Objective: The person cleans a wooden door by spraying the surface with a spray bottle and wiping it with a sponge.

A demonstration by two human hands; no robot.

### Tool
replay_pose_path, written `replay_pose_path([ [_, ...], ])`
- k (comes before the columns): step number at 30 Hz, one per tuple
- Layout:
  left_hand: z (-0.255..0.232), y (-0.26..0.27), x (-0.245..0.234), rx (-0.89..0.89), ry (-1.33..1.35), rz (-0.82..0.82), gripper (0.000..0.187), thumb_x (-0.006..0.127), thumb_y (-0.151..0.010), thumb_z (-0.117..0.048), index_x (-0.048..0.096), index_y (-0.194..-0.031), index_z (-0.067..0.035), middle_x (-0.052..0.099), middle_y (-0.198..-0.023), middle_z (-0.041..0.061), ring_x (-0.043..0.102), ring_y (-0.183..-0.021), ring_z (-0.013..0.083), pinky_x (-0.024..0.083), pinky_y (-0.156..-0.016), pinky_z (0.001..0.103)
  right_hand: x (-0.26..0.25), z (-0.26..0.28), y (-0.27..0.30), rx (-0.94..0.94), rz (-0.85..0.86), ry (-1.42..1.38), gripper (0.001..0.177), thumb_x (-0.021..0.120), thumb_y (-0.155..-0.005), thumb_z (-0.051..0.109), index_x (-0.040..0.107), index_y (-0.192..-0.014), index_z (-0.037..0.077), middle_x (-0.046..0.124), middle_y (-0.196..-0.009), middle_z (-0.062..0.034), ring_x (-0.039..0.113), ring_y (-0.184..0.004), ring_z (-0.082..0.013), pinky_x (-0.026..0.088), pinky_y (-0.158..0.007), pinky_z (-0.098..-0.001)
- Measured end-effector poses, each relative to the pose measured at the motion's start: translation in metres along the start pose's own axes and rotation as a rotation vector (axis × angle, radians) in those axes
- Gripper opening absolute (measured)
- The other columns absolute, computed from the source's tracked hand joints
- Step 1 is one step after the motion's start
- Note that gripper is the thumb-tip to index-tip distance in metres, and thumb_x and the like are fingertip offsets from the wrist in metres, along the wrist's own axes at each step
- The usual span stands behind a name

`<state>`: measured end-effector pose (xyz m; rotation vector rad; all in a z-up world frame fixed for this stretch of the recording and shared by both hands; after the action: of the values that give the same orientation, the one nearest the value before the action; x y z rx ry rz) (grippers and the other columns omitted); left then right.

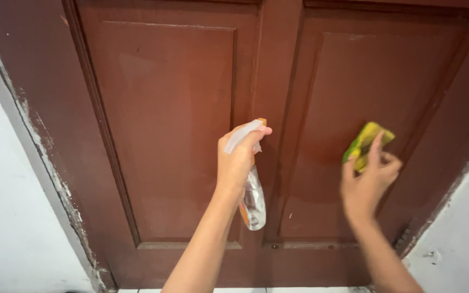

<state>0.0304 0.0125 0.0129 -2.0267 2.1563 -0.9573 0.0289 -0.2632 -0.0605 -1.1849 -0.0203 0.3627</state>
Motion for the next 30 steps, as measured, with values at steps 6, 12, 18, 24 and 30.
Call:
replay_pose_path([
  [6,0.000,0.000,0.005,0.001,0.021,0.021,0.036,0.073,-0.085,-0.024,0.078,-0.109,0.002,0.067,-0.083,0.001,0.049,-0.071,0.0091,0.041,-0.067,0.027,0.007,0.055,0.015,-0.121,0.096,-0.008,0.078,0.070,-0.091,0.004,0.041,-0.163,0.017,0.040,-0.131,-0.0242,0.042,-0.117,-0.0395,0.041,-0.101,-0.0479],
  [12,0.000,-0.001,0.010,0.009,0.035,0.008,0.036,0.072,-0.083,-0.023,0.077,-0.109,0.001,0.074,-0.088,0.002,0.052,-0.073,0.0083,0.044,-0.070,0.027,0.005,0.081,0.005,-0.169,0.174,-0.119,0.079,0.071,-0.089,0.003,0.041,-0.159,0.025,0.042,-0.130,-0.0225,0.043,-0.116,-0.0367,0.043,-0.100,-0.0439],
  [18,0.004,-0.001,0.008,-0.007,0.035,0.013,0.036,0.072,-0.085,-0.024,0.078,-0.108,0.002,0.066,-0.081,0.001,0.050,-0.073,0.0095,0.044,-0.072,0.027,0.007,0.027,-0.005,-0.033,0.075,-0.067,0.078,0.068,-0.099,0.009,0.031,-0.167,0.014,0.038,-0.129,-0.0237,0.039,-0.117,-0.0338,0.039,-0.102,-0.0451],
  [24,-0.001,0.000,0.003,-0.014,-0.013,-0.006,0.036,0.071,-0.083,-0.025,0.078,-0.107,0.001,0.070,-0.084,-0.001,0.054,-0.075,0.0076,0.045,-0.073,0.025,0.015,0.012,0.012,0.042,-0.004,-0.021,0.080,0.066,-0.099,0.009,0.027,-0.169,0.014,0.037,-0.131,-0.0245,0.037,-0.120,-0.0372,0.036,-0.105,-0.0490],
  [30,0.005,-0.004,0.004,0.002,0.048,0.007,0.037,0.071,-0.083,-0.024,0.076,-0.109,0.001,0.073,-0.086,0.000,0.050,-0.072,0.0088,0.044,-0.071,0.027,0.017,0.075,0.011,-0.181,0.153,-0.065,0.077,0.068,-0.093,0.006,0.041,-0.163,0.023,0.040,-0.131,-0.0199,0.040,-0.121,-0.0355,0.041,-0.106,-0.0464],
])
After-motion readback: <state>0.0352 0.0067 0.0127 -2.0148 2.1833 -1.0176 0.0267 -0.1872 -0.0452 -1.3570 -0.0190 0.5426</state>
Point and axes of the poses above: each hand's wrist, its own y-axis away from the middle knuckle, its own x-axis out of the palm, z = x × y, the point moved 3 cm from there along -y, towards the middle knuckle
